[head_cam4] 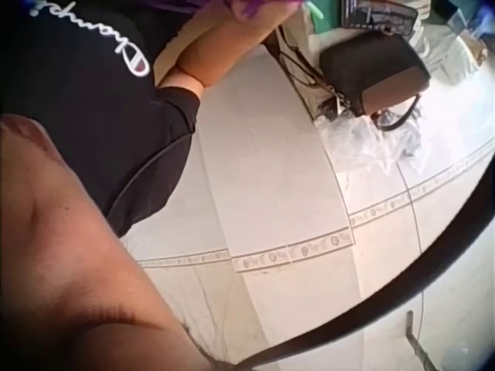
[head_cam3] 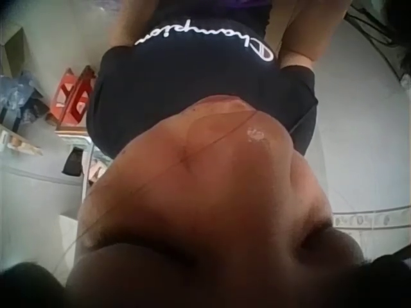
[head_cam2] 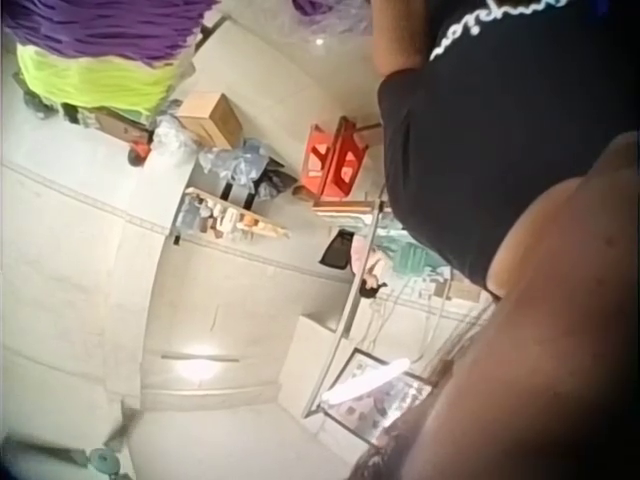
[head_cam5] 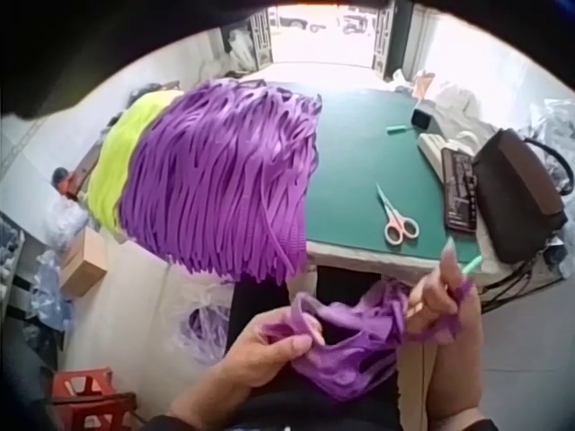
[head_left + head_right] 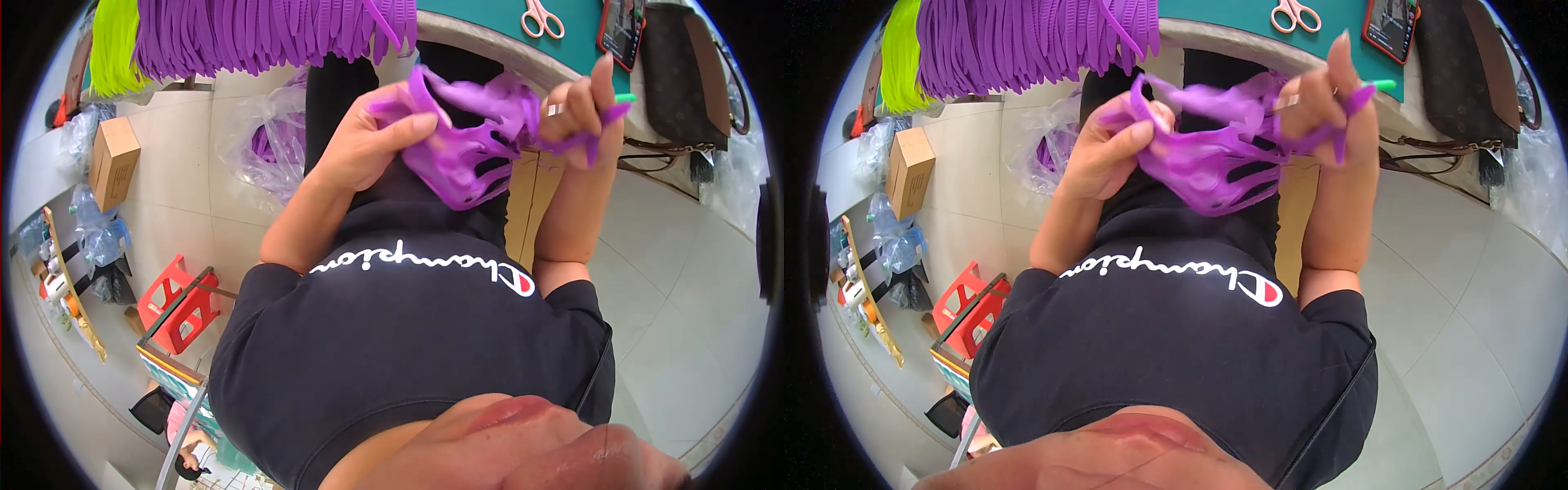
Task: The person is gathering and organizing purple plastic fringe strips at a factory workbench using a crochet hook tool.
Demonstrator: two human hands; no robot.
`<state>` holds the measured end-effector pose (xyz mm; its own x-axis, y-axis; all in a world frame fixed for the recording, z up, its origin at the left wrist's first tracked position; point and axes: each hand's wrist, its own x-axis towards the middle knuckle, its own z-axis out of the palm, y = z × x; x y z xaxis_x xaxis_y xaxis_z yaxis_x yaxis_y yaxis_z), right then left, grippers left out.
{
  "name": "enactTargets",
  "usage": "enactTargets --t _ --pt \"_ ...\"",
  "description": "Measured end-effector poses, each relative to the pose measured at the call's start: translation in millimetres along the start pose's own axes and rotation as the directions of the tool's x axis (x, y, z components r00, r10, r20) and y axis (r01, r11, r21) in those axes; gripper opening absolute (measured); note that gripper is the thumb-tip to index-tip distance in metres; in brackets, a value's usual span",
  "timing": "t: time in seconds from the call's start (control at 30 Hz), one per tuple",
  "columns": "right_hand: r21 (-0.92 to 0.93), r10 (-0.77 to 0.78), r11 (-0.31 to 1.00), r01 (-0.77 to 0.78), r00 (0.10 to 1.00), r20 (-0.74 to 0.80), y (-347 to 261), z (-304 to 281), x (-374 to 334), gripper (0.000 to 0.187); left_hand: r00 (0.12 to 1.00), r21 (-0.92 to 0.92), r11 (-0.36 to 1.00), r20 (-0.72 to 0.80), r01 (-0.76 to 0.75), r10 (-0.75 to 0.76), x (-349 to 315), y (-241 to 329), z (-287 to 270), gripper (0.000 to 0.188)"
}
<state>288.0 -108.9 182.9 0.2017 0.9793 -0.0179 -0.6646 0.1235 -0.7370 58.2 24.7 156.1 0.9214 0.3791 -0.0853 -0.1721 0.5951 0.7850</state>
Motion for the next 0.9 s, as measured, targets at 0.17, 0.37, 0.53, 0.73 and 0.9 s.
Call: enactTargets --t 0.17,0.37,0.53,0.73,0.9 --pt "-0.71 -0.224 0.65 0.272 0.961 0.163 48.3 62.3 -9.6 0.07 0.972 0.148 0.985 -0.202 -0.089 0.118 4.6 0.8 14.7 0.012" --pt "-0.827 -0.447 0.314 0.466 0.841 0.304 66.6 63.3 -2.0 0.063 0.936 0.2 0.967 -0.28 -0.159 0.212 6.7 -4.4 23.4 0.013" --pt "-0.832 -0.426 0.259 0.49 0.831 0.357 69.6 62.9 1.0 0.061 0.944 0.2 0.972 -0.279 -0.123 0.177 5.7 -2.3 22.7 0.013" --pt "-0.859 -0.442 0.148 0.49 0.81 0.386 71.2 65.6 1.8 0.056 0.941 0.256 0.956 -0.267 -0.141 0.21 4.8 -0.7 22.7 0.012" --pt "-0.964 -0.301 0.172 0.204 0.942 0.146 70.0 76.4 -5.7 0.047 0.908 0.467 0.858 -0.231 -0.213 0.351 2.9 0.5 21.4 0.011"
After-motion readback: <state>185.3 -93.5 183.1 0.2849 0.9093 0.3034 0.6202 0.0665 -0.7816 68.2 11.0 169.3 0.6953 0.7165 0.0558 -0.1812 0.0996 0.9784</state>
